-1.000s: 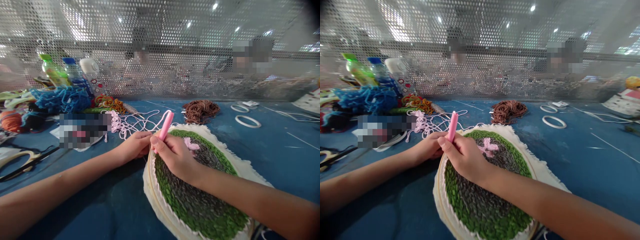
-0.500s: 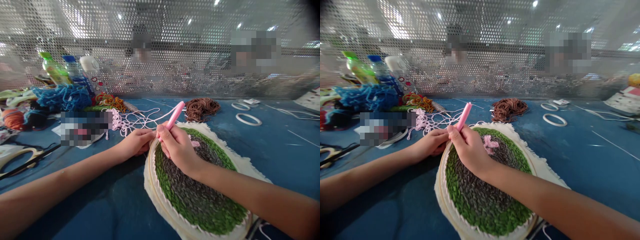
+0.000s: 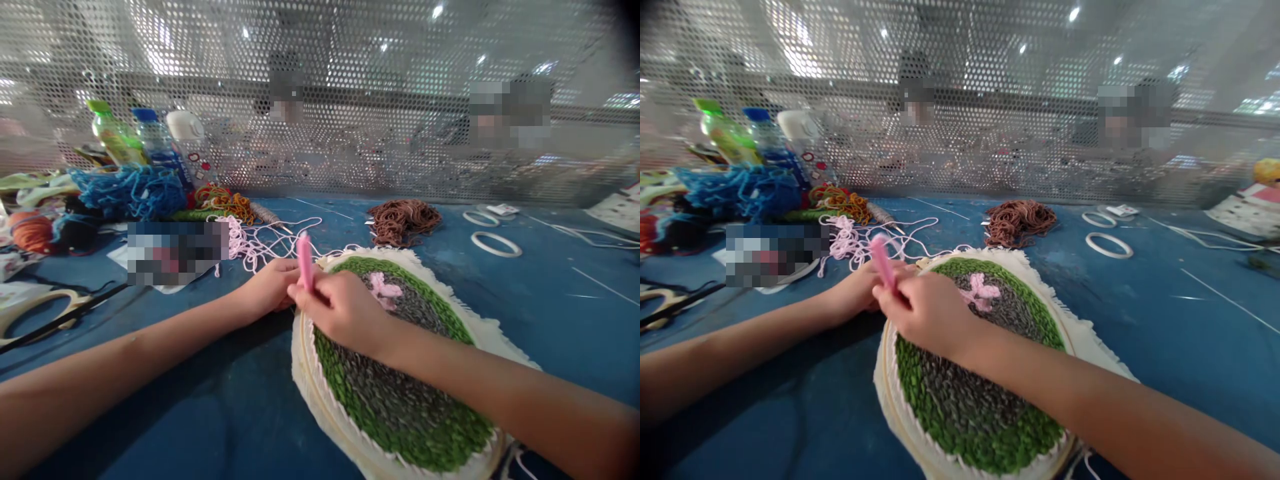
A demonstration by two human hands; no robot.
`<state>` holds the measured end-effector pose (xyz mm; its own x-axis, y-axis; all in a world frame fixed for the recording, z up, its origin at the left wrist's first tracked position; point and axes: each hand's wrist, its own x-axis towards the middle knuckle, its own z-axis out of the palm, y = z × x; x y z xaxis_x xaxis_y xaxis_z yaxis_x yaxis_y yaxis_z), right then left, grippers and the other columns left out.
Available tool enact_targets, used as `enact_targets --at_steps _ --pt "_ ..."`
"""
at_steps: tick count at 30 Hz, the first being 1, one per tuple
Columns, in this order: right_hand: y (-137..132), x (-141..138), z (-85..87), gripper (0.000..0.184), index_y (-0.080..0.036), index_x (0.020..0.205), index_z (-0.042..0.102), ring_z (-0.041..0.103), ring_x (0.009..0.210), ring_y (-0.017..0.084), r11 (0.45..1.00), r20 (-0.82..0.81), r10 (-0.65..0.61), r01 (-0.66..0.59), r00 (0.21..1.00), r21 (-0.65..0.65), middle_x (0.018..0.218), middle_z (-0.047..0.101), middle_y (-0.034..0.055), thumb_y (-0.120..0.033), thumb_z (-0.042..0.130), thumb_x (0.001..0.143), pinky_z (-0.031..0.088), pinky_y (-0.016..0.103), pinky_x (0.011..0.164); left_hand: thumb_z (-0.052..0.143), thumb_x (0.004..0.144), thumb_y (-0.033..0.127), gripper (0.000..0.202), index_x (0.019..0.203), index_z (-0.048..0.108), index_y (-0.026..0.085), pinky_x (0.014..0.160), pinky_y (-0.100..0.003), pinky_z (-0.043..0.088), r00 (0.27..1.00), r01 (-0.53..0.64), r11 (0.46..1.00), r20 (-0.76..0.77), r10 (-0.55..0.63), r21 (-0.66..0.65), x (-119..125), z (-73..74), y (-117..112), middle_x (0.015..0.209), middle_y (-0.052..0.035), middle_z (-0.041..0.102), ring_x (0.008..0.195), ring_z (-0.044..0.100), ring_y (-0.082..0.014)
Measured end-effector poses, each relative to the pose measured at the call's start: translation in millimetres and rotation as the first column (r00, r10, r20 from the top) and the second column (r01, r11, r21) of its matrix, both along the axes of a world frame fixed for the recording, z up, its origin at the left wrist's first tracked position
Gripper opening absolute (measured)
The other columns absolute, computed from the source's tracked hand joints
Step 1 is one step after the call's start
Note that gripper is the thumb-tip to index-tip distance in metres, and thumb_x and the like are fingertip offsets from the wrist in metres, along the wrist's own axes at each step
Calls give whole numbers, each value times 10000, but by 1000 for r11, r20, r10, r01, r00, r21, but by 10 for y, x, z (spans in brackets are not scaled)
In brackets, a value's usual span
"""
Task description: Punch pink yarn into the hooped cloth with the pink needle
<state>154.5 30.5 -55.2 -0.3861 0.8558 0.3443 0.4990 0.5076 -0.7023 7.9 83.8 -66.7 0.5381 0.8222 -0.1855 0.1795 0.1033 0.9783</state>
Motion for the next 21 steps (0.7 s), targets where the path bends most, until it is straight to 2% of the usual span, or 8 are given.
enact_targets --at_steps 2,3,5,8,11,15,17,21 --pt "-29 -7 -7 297 -164 654 556 377 491 90 998 106 14 -21 994 64 526 443 -32 -311 469 897 260 272 529 609 732 263 190 633 483 159 375 -168 250 1000 -5 1000 0 5 2 6 8 -9 525 42 436 418 352 -52" --pt "-32 -7 -11 310 -165 634 549 381 494 90 998 104 16 -23 994 64 524 441 -32 -311 469 896 261 271 529 606 737 274 203 629 478 161 375 -168 248 1000 -4 1000 -2 4 0 6 8 -9 528 41 438 416 351 -52" --pt "-15 2 -19 342 -168 607 516 389 511 93 1000 10 21 -21 1000 -8 537 437 -31 -336 467 901 268 263 519 569 765 300 211 628 480 167 350 -168 205 1000 6 1000 -8 -7 -10 -3 4 -2 474 61 375 372 293 -47" --pt "27 32 -31 335 -171 646 498 412 564 102 988 -220 28 -61 975 -144 600 456 -24 -374 456 910 312 251 532 507 802 300 210 635 503 173 326 -162 164 998 46 999 -34 -47 -23 -25 0 10 415 83 290 331 232 -46" --pt "32 68 -48 325 -168 668 504 410 593 105 964 -354 34 -124 934 -235 622 443 -25 -385 468 907 337 248 548 488 827 321 238 649 531 168 315 -151 174 988 118 993 -93 -120 -22 -40 4 3 402 77 316 322 245 -48" --pt "-22 86 -66 321 -175 682 493 328 495 88 918 -447 34 -204 894 -338 539 339 -66 -412 491 899 291 238 474 459 856 366 286 679 565 167 300 -151 212 968 172 984 -193 -160 45 -27 -10 9 415 57 404 312 317 -60" --pt "-61 74 -63 323 -177 681 490 304 471 85 908 -429 47 -218 902 -359 517 307 -75 -403 474 911 271 239 456 468 849 375 292 661 559 171 300 -163 234 961 189 981 -214 -176 44 -6 -21 39 438 45 453 316 353 -69" --pt "-120 41 -48 354 -169 646 488 339 488 79 930 -310 84 -186 947 -317 527 346 -59 -398 479 916 271 233 450 618 723 296 242 544 537 155 309 -191 199 958 226 974 -180 -223 -2 38 -43 99 418 31 460 319 358 -71"
